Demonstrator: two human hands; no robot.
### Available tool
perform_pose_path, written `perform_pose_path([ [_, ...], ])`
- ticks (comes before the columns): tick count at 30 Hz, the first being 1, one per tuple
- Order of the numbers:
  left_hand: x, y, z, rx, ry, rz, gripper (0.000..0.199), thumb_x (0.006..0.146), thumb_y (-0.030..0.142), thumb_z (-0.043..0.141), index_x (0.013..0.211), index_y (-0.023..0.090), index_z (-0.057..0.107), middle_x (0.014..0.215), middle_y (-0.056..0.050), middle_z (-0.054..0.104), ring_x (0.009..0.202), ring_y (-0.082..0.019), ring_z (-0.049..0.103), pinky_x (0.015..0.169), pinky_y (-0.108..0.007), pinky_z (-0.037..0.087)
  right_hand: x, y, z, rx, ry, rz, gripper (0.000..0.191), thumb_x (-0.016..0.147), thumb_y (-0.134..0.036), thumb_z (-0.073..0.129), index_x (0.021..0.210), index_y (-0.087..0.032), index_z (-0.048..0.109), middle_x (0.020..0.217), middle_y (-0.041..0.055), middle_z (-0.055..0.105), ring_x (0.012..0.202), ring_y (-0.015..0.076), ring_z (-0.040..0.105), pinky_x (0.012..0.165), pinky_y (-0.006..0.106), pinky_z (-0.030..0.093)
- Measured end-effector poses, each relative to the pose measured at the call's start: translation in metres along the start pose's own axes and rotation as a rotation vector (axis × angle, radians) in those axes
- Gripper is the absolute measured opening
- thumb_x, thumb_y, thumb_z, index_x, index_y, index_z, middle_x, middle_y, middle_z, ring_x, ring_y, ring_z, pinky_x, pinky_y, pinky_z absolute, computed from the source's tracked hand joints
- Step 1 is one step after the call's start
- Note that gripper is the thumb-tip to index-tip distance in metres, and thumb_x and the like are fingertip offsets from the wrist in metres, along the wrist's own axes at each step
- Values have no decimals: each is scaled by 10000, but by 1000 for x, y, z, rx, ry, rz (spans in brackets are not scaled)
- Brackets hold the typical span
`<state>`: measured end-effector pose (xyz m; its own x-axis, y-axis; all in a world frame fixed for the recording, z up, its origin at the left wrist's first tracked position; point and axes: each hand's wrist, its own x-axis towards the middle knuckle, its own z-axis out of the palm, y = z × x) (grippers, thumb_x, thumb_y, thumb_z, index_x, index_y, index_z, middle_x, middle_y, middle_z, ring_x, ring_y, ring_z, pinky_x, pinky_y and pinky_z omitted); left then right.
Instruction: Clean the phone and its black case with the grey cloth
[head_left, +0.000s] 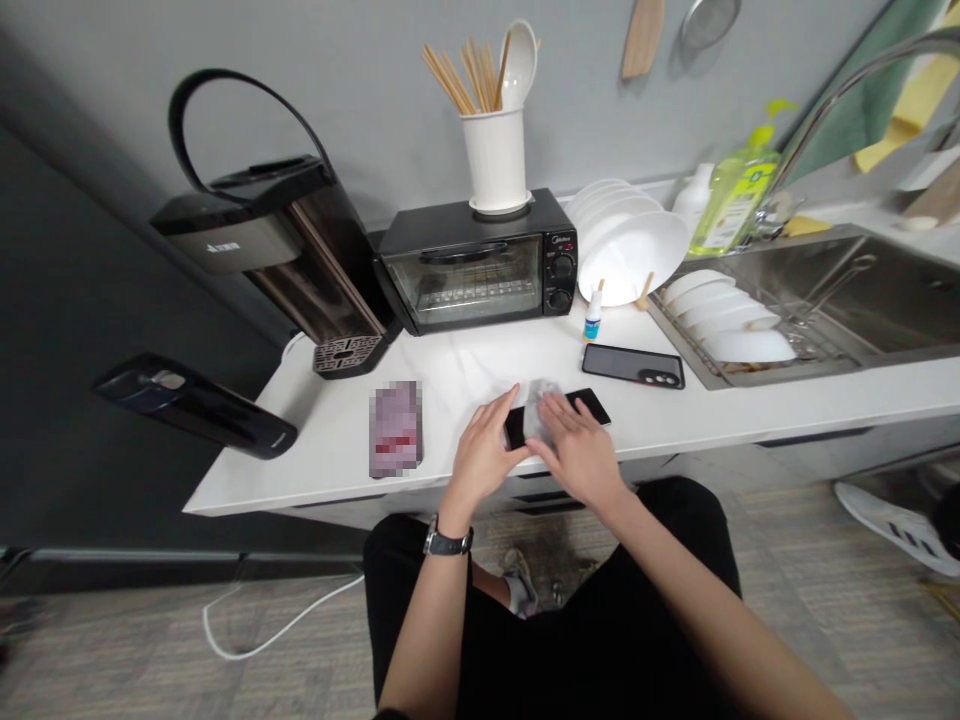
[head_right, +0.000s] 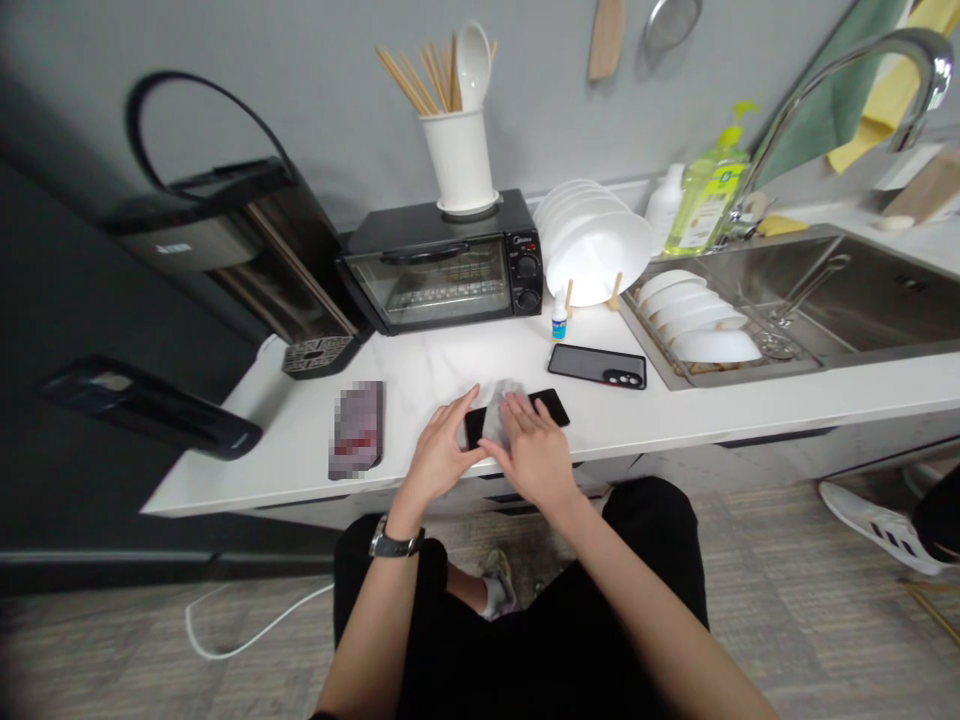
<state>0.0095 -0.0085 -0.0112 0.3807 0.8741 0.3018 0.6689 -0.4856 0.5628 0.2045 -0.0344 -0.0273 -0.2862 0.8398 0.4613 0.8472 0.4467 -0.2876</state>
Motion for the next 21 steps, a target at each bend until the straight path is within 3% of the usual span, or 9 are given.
perform_pose_path([
  [3, 0, 0, -1, 8, -22, 3, 869, 886, 151, 713, 1656, 268, 328, 1606, -98, 524, 1409, -277, 534, 1193, -443, 437, -1, -34, 5, 124, -66, -116, 611, 1058, -502, 552, 1490, -69, 573, 1533, 220, 575, 1454, 331, 541, 1228, 552, 415],
  [5, -1, 1, -1, 14, -17, -3, 885, 872, 129, 715, 1656, 267, 328, 1612, -92, 517, 1413, -275, 527, 1199, -439, 432, -10, -35, 1, 164, -86, -149, 583, 1066, -492, 544, 1504, -108, 566, 1532, 189, 587, 1450, 312, 549, 1228, 557, 416],
  [7, -1, 1, -1, 17, -10, -8, 930, 861, 187, 780, 1661, 273, 313, 1619, -89, 509, 1422, -280, 519, 1204, -442, 427, -21, -16, -8, 158, -79, -152, 499, 1092, -432, 502, 1505, -160, 571, 1533, 146, 597, 1451, 286, 551, 1222, 555, 425],
  [11, 0, 1, 1, 14, -3, -13, 1014, 822, 355, 880, 1659, 305, 310, 1614, -88, 518, 1430, -292, 522, 1204, -458, 428, -35, 46, -28, 27, 8, -53, 433, 1116, -359, 435, 1484, -195, 594, 1531, 112, 605, 1436, 280, 566, 1198, 548, 451],
  [14, 1, 0, 1, -6, -3, -10, 1029, 815, 383, 887, 1659, 325, 303, 1616, -81, 515, 1434, -290, 523, 1207, -460, 426, -26, 64, -30, -85, 60, 43, 449, 1113, -378, 440, 1463, -155, 615, 1505, 145, 623, 1416, 321, 584, 1197, 574, 441],
  [16, 2, 0, 1, -15, 0, -14, 1011, 827, 375, 873, 1659, 317, 303, 1622, -83, 507, 1444, -290, 514, 1212, -461, 424, -14, 50, -21, -97, 54, 51, 476, 1106, -403, 464, 1448, -113, 622, 1494, 178, 624, 1425, 344, 570, 1207, 583, 424],
  [21, 0, -2, 0, -8, -20, 27, 817, 933, 189, 674, 1660, 270, 311, 1636, -98, 487, 1461, -265, 502, 1227, -446, 411, 6, -28, 5, 90, -73, -105, 546, 1076, -477, 524, 1424, -70, 630, 1508, 208, 603, 1442, 335, 554, 1215, 541, 428],
])
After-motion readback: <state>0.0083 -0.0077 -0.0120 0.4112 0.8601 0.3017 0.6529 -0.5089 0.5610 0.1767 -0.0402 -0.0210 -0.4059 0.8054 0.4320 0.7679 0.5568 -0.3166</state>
